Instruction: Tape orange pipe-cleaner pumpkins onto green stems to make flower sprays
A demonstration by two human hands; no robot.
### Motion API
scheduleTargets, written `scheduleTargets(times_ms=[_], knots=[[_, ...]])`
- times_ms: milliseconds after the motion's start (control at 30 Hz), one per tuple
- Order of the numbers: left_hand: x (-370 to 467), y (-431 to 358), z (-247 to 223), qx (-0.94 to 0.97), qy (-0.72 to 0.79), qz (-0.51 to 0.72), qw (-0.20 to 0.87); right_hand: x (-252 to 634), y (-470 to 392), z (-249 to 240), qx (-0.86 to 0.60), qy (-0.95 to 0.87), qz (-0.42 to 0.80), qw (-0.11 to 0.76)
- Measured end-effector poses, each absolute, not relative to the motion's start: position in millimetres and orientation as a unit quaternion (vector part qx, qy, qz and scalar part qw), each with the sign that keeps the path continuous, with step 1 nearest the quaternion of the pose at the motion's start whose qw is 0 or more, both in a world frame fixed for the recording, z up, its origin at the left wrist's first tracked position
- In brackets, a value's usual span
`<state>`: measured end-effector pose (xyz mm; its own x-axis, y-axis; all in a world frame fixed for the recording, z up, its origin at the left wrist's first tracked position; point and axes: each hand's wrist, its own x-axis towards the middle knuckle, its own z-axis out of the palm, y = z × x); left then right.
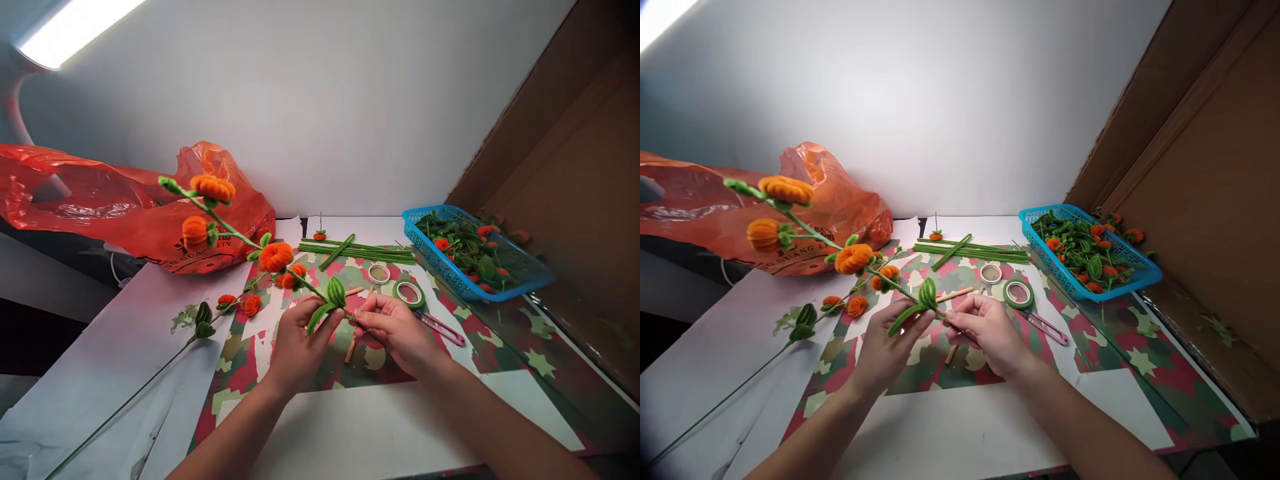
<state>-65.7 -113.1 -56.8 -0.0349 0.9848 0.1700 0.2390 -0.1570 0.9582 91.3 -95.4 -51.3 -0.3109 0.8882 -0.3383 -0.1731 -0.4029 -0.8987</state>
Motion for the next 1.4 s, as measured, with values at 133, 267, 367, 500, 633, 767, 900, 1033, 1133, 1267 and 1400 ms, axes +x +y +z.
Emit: scheduleTargets(times_ms=[133,267,367,500,633,767,900,1033,1133,1267,1400], knots=[[-67,-110,-59,0.568,0.521,0.494,0.403,94,-100,-55,-0.47,-0.553,0.527,0.443],[-64,-110,-62,0.52,0.525,0.519,0.43,94,-106,-60,-0.339,-0.767,0.125,0.531],[-63,-111,-63,0.512,0.532,0.519,0.431,92,-108,-63,-0.284,-0.826,-0.027,0.486],[-61,-113,-63,0.534,0.536,0.511,0.409,88,-108,-64,-0.299,-0.827,-0.07,0.471],[-59,-115,-61,0.558,0.547,0.51,0.359,87,-108,-64,-0.347,-0.779,0.07,0.517],[-58,-118,-58,0.562,0.54,0.518,0.353,82,-109,-61,-0.452,-0.628,0.317,0.549],[-59,-118,-58,0.567,0.547,0.517,0.336,79,-107,-58,-0.49,-0.471,0.544,0.492],[-65,-116,-61,0.58,0.523,0.508,0.363,91,-100,-60,-0.412,-0.36,0.751,0.37],[-71,-115,-65,0.587,0.479,0.499,0.421,101,-97,-61,-0.311,-0.276,0.875,0.249],[-77,-113,-71,0.545,0.446,0.513,0.491,101,-100,-65,-0.246,-0.202,0.927,0.199],[-81,-109,-76,0.52,0.377,0.47,0.605,96,-108,-72,-0.19,-0.189,0.949,0.169]])
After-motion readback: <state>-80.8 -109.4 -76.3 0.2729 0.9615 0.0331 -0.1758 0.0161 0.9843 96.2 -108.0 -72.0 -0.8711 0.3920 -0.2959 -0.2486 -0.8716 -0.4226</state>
